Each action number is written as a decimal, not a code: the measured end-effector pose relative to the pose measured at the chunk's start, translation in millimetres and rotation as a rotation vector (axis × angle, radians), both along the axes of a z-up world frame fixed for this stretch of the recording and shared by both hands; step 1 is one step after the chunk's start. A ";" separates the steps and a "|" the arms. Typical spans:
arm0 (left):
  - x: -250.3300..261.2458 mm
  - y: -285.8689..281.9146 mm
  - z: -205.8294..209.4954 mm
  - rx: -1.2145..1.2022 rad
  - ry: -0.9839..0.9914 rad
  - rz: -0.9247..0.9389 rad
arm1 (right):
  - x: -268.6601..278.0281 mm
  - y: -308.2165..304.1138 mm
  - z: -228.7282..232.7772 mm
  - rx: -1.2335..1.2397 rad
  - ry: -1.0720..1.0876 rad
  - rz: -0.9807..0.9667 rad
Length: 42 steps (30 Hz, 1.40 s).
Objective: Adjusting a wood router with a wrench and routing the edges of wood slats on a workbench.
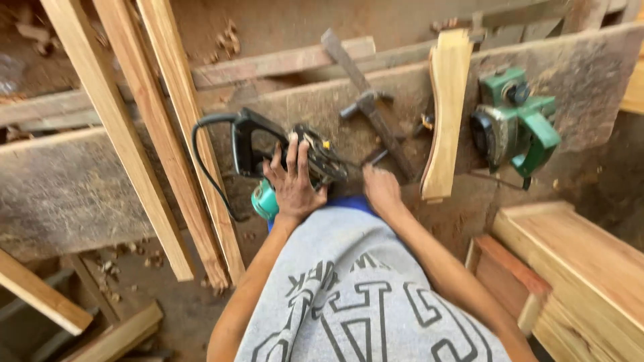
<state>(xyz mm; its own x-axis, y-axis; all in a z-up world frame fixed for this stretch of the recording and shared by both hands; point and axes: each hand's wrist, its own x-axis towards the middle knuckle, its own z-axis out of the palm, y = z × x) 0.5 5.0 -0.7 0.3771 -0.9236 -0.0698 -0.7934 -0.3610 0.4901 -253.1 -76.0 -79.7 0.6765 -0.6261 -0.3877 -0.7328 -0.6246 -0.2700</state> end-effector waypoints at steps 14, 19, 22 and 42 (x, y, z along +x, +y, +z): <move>-1.2 -3.2 -0.6 -0.016 -0.041 0.003 | 103.3 -65.7 199.2 0.054 -0.024 0.112; -0.5 -7.0 3.7 0.021 -0.024 0.026 | 144.9 -72.0 190.7 -0.008 -0.043 0.279; -1.7 -6.8 2.2 -0.017 -0.028 0.036 | 157.9 -74.9 172.8 0.015 0.008 0.336; -1.6 -5.8 6.8 0.012 -0.013 0.010 | 14.3 -2.2 -0.2 -0.010 -0.088 0.061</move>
